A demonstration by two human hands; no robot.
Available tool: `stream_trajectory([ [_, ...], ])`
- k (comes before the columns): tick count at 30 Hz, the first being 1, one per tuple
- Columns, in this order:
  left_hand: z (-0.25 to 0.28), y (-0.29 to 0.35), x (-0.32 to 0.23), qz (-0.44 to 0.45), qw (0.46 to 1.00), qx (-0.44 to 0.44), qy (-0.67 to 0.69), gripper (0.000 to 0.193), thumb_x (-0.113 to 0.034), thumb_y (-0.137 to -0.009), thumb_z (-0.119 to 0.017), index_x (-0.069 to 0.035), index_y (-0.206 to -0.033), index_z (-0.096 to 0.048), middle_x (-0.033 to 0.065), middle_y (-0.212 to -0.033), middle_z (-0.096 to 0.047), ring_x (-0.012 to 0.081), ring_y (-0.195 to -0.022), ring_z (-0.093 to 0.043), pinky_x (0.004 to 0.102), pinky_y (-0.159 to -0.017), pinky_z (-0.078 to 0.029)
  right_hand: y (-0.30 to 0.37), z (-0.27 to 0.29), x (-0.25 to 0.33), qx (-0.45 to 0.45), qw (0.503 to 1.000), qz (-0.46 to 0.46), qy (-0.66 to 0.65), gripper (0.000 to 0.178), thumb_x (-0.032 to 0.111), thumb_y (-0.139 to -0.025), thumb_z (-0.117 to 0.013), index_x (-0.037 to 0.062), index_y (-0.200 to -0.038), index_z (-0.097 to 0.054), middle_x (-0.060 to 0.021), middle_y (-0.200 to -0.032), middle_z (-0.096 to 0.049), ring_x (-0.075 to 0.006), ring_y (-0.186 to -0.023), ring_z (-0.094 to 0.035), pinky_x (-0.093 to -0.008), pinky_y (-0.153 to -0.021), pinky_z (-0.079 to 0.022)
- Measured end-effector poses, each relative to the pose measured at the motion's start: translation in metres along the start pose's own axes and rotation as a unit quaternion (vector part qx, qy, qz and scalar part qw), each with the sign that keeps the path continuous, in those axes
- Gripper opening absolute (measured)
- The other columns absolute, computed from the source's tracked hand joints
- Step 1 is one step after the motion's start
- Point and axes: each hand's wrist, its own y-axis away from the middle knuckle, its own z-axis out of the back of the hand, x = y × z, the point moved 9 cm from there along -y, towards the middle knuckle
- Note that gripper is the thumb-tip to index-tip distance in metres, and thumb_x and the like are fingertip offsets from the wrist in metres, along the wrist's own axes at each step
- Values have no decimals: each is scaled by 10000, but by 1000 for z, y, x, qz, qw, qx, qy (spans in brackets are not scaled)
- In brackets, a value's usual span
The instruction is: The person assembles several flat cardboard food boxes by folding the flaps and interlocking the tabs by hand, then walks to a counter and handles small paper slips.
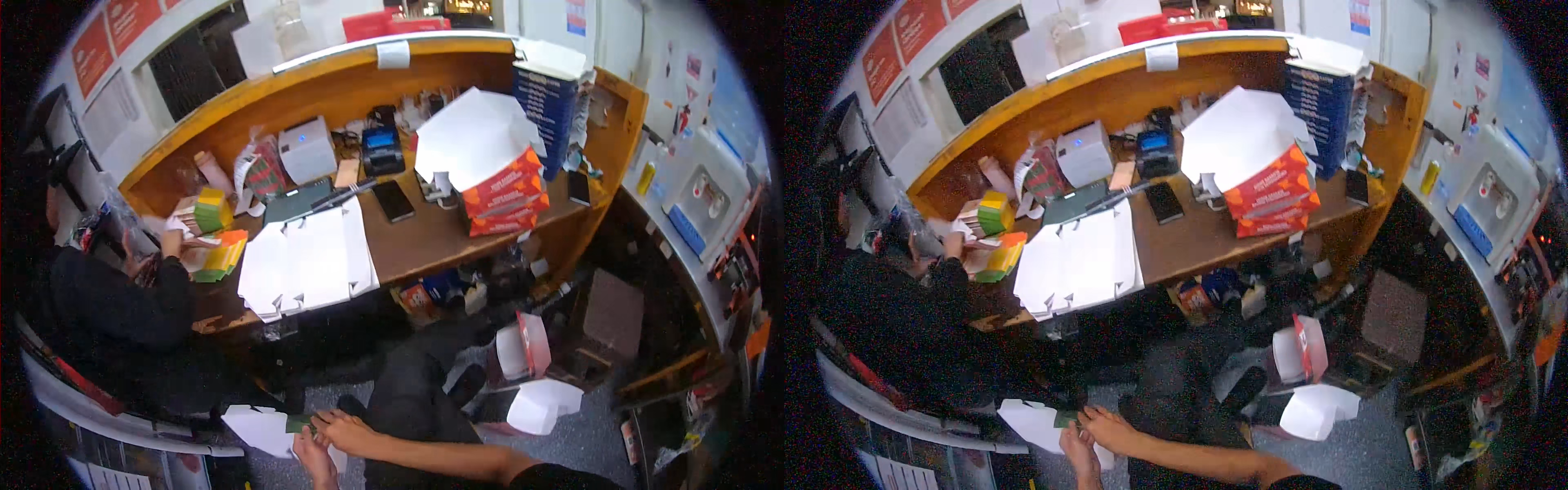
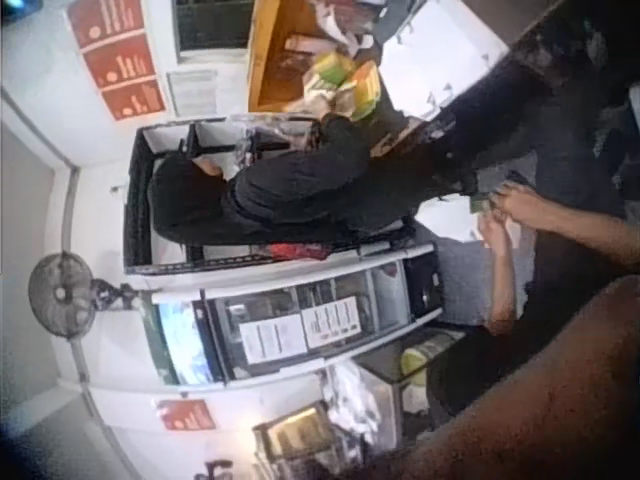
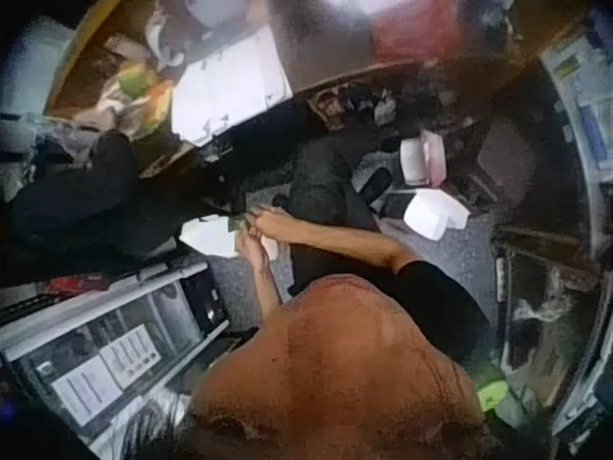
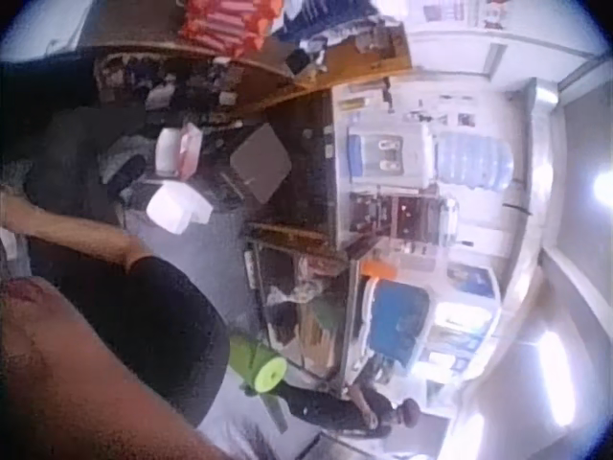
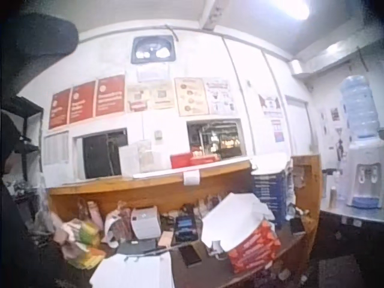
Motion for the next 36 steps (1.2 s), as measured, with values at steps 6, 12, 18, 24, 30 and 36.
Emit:
stream_trajectory([
  [6, 2, -10, 3, 49, 992, 38, 109, 128, -175, -982, -487, -67, -1015, -546, 77, -951, -607, 183, -871, -618, 306, -739, -524, 1, 10, -5, -53, 991, 40, -118, 391, 72, -863, -582, 43, -1252, -558, -226, -1315, -515, -401, -1187, -521, -450, -949, -480],
  [12, 0, -7, 11, 57, 993, 33, 95, 107, -116, -925, -577, -38, -999, -575, 73, -860, -628, 152, -706, -629, 271, -569, -500, -2, -27, -20, 23, 998, -32, -52, 388, 142, -889, -526, 19, -1258, -537, -251, -1292, -520, -423, -1215, -492, -463, -987, -451],
  [18, 0, -17, 50, 91, 993, 63, 27, 200, -161, -972, -500, -8, -997, -626, 47, -858, -617, 122, -741, -574, 253, -626, -459, -1, -32, -29, -68, 996, 29, 59, 193, 200, -806, -605, 36, -733, -675, -176, -773, -661, -315, -746, -656, -451, -714, -511],
  [24, -2, -2, 31, 77, 994, -5, 82, 274, -222, -994, -484, -19, -944, -662, 21, -735, -584, 130, -636, -529, 268, -571, -424, -2, -22, -15, -41, 997, 8, 67, 214, 222, -804, -605, 25, -833, -682, -201, -788, -669, -346, -773, -667, -457, -704, -521],
  [30, -14, 8, 33, 150, 971, 83, 169, 382, -357, -1018, -412, -42, -1126, -599, 91, -1011, -634, 210, -912, -623, 335, -789, -512, 3, 47, 2, 25, 989, -26, -144, 411, 411, -873, -625, 38, -1041, -668, -225, -924, -682, -411, -825, -655, -511, -722, -510],
  [36, 36, -4, 42, 124, 973, 190, 45, 299, -265, -1002, -489, -16, -1131, -594, 88, -1060, -625, 194, -962, -614, 350, -817, -506, -15, 19, -28, 44, 968, -22, -245, 439, 360, -932, -594, 43, -1234, -617, -142, -866, -633, -281, -732, -610, -389, -648, -484],
])
